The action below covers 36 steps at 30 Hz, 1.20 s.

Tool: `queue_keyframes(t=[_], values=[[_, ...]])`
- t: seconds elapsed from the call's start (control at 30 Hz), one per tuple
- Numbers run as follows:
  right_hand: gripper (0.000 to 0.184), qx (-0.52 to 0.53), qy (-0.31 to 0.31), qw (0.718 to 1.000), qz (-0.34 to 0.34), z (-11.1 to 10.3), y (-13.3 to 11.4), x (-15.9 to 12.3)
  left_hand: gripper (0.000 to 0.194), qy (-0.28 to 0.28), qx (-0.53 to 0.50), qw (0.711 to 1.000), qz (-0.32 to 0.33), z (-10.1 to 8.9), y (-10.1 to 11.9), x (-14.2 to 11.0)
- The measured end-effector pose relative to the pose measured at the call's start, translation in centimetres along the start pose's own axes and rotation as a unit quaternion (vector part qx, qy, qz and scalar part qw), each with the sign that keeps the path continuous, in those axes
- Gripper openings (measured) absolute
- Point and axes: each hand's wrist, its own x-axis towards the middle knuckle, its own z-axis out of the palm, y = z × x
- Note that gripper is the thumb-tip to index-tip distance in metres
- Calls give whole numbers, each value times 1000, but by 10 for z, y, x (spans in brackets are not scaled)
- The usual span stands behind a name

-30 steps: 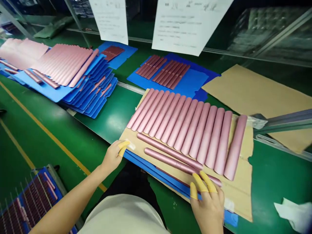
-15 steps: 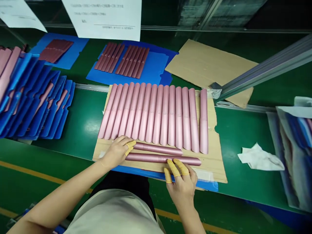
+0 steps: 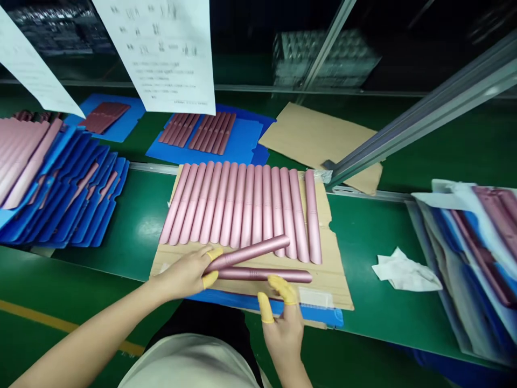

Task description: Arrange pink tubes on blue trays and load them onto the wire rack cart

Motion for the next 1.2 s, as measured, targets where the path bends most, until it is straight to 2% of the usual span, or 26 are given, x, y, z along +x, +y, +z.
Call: queue_keyframes(t=[0.03,0.1,0.17,0.2,0.27,0.37,0.47,0.53,0.6,0.67,0.73,0.77,0.8,0.83,0.9,1.0,1.1,1.2], values=[[37,63,-21,997,44,0,-6,1,44,-11,-76,997,-5,-4,11,-8],[49,195,-87,971,105,-1,-23,7,43,-53,-211,976,-8,-10,34,-23],[60,290,-130,941,116,-5,-42,16,44,-108,-298,948,-10,-13,56,-36],[61,317,-132,932,114,-8,-51,21,44,-132,-325,936,-15,-15,65,-42],[54,347,-115,924,110,-16,-62,30,42,-162,-371,914,-23,-16,78,-51],[41,351,-81,925,118,-27,-59,37,37,-171,-441,880,-41,-17,84,-59],[42,279,-8,951,135,-37,-48,34,39,-184,-504,838,-101,-12,82,-66],[33,229,41,966,116,-42,-47,28,45,-191,-526,819,-126,-8,82,-70],[28,216,25,974,65,-44,-52,22,53,-180,-508,836,-104,-6,83,-73],[30,205,-44,978,-12,-44,-53,17,55,-132,-424,894,-57,-8,81,-72],[27,135,-93,981,-99,-40,-44,15,55,-30,-267,963,-29,-12,73,-66],[26,78,-89,984,-135,-37,-35,16,55,25,-174,984,-25,-13,65,-61],[27,16,-74,984,-160,-34,-23,17,57,69,-84,994,-26,-13,54,-55],[30,-43,-57,982,-177,-30,-11,18,60,96,-7,995,-26,-11,42,-47],[32,-139,-51,969,-200,-23,13,21,64,98,91,991,-18,-4,16,-32],[31,-205,-107,946,-226,-14,38,22,68,71,132,989,1,12,-15,-11],[30,-208,-149,937,-239,-12,47,19,68,42,136,990,21,25,-26,2],[29,-193,-160,935,-250,-16,51,12,63,-5,137,989,55,30,-25,10]])
